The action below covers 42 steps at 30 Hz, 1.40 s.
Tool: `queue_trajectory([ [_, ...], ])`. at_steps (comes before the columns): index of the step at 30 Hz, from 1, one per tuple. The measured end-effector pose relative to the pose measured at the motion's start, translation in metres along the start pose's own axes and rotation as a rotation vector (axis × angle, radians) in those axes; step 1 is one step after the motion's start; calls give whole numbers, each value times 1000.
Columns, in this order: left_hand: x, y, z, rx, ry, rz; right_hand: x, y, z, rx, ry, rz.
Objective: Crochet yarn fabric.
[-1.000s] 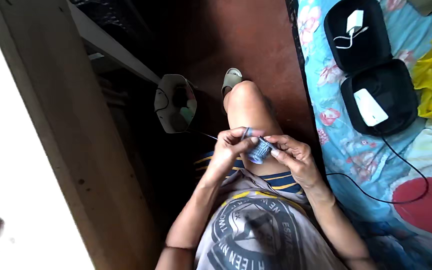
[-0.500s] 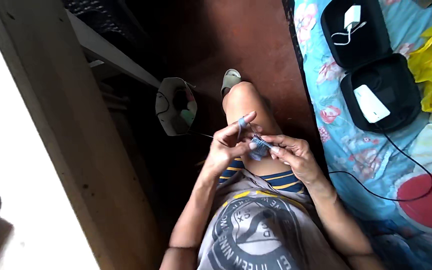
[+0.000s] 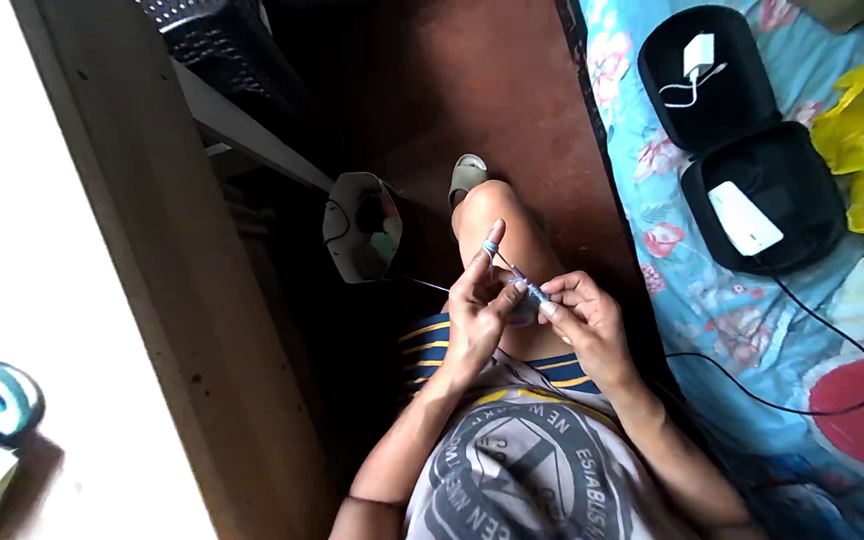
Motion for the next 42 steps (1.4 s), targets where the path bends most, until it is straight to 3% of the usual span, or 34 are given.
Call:
queue_trajectory([
  [3, -18, -11, 7, -32, 320, 380, 19, -1, 2, -7, -370, -198],
  [6, -25, -21, 11, -73, 405, 612, 14, 6, 2, -15, -116, -20],
  [8, -24, -20, 6, -71, 264, 557, 2, 7, 4, -38, 224, 126],
  [9, -23, -17, 3, -63, 175, 478, 1, 6, 3, -47, 233, 109],
  [12, -16, -9, -6, -59, -4, 235, 19, -3, -1, -110, -194, -202],
  [15, -12, -6, -9, -55, -85, 144, 36, -12, 1, -202, -587, -451],
  [21, -19, 0, -13, -2, -88, 151, 52, -17, 8, -210, -849, -607],
  [32, -12, 9, -20, 153, -214, 37, 49, -11, 3, -66, -734, -580],
  [42, -16, 6, -17, 158, -164, 64, 44, -4, -4, -12, -616, -517],
])
Point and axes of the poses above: each hand's wrist, its own y-axis towards the middle knuckle, its own z-axis out of the palm, x = y × z, the point moved 9 cm from there along y, towards the middle knuckle, and after that the axes turned 8 degrees about -z, right-handed, at the moved point
